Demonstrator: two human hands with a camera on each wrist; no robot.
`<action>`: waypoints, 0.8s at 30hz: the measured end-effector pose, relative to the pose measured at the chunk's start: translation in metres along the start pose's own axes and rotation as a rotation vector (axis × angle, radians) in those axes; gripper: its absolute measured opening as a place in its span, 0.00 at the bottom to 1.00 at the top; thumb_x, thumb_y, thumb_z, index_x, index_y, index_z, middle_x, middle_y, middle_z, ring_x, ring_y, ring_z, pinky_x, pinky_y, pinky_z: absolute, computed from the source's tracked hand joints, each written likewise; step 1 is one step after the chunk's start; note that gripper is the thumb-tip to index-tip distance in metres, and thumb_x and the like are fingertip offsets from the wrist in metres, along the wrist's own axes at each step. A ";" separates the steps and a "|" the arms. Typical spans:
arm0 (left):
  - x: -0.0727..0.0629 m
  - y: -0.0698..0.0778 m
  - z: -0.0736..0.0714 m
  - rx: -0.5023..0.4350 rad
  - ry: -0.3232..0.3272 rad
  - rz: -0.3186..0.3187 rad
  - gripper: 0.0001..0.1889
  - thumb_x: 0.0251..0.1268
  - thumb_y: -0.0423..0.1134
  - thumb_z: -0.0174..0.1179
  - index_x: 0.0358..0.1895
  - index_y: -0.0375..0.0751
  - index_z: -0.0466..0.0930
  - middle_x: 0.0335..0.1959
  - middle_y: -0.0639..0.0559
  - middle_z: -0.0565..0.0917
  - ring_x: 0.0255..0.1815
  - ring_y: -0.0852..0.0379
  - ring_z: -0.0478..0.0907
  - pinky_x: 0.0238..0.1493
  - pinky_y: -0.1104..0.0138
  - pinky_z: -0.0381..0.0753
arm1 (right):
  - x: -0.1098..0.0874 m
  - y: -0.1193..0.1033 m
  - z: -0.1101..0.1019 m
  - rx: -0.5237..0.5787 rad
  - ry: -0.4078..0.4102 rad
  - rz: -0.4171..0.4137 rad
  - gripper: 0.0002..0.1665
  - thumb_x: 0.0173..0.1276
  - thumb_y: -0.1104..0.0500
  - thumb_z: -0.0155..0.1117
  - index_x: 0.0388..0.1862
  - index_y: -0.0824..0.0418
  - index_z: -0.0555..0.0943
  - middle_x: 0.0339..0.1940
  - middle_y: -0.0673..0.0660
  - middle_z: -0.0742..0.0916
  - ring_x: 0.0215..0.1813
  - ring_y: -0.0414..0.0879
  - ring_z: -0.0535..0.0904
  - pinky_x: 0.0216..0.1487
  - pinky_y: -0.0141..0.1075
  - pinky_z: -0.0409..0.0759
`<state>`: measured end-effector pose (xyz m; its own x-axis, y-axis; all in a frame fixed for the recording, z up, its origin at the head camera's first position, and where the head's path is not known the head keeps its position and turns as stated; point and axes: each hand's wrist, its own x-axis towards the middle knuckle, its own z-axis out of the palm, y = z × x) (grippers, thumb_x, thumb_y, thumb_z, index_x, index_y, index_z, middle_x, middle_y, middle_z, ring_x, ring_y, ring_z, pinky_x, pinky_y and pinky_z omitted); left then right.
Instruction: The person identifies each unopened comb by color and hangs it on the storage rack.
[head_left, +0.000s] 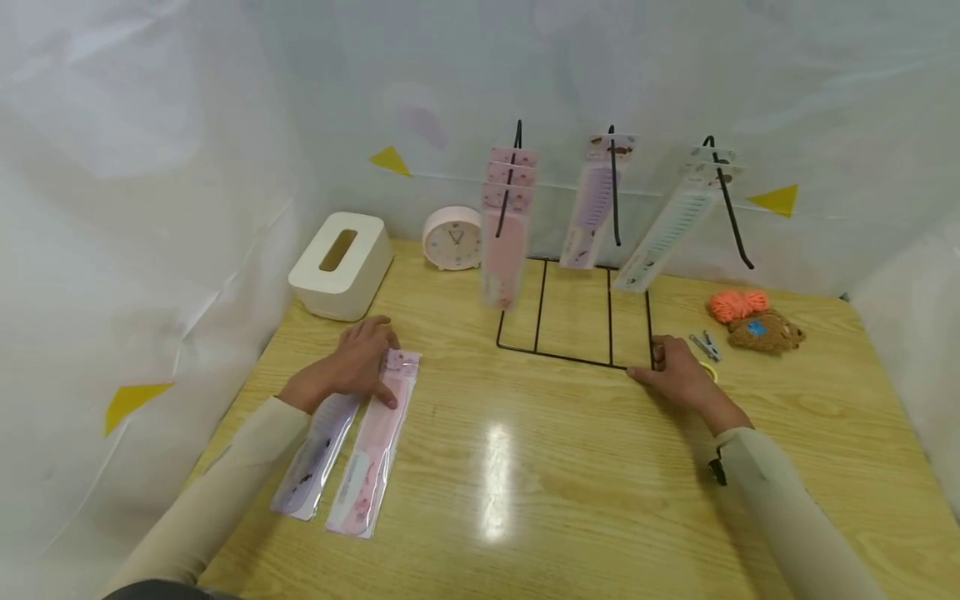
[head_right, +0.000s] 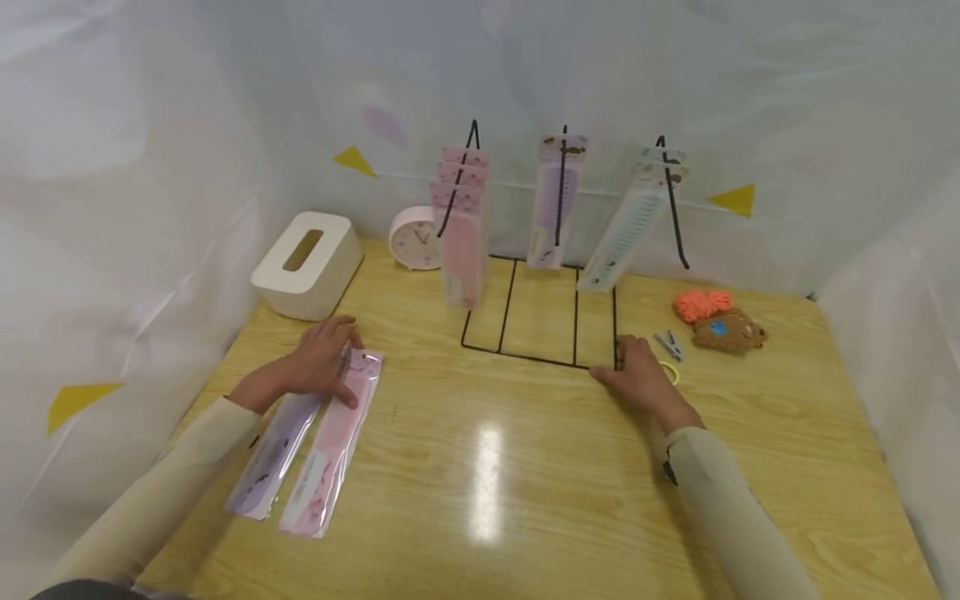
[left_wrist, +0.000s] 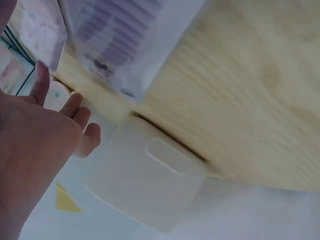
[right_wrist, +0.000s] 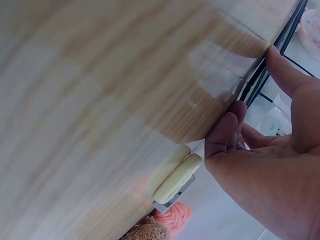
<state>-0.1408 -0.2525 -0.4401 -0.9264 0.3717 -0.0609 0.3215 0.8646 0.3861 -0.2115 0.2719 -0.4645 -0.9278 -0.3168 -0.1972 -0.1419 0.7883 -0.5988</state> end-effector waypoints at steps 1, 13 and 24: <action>0.002 0.002 -0.001 0.004 0.006 0.002 0.47 0.23 0.52 0.87 0.51 0.37 0.70 0.71 0.27 0.59 0.73 0.28 0.50 0.67 0.34 0.52 | 0.000 0.000 0.000 0.000 0.000 0.000 0.53 0.73 0.47 0.64 0.74 0.82 0.51 0.51 0.71 0.71 0.47 0.59 0.68 0.47 0.54 0.71; 0.014 0.041 -0.028 -0.510 -0.031 0.034 0.40 0.48 0.32 0.79 0.58 0.38 0.57 0.35 0.41 0.80 0.32 0.52 0.78 0.33 0.63 0.79 | -0.003 -0.005 -0.003 -0.013 0.012 -0.011 0.51 0.73 0.49 0.64 0.73 0.83 0.52 0.48 0.69 0.71 0.46 0.58 0.67 0.47 0.54 0.71; 0.023 0.105 -0.057 -0.921 0.189 0.043 0.18 0.62 0.33 0.70 0.54 0.32 0.81 0.42 0.46 0.89 0.39 0.55 0.86 0.40 0.64 0.86 | -0.002 -0.004 -0.004 -0.020 0.002 -0.021 0.51 0.73 0.47 0.64 0.73 0.83 0.52 0.48 0.69 0.72 0.43 0.56 0.67 0.43 0.50 0.70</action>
<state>-0.1392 -0.1723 -0.3482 -0.9596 0.2666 0.0894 0.1494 0.2140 0.9653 -0.2103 0.2709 -0.4585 -0.9252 -0.3322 -0.1833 -0.1680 0.7919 -0.5871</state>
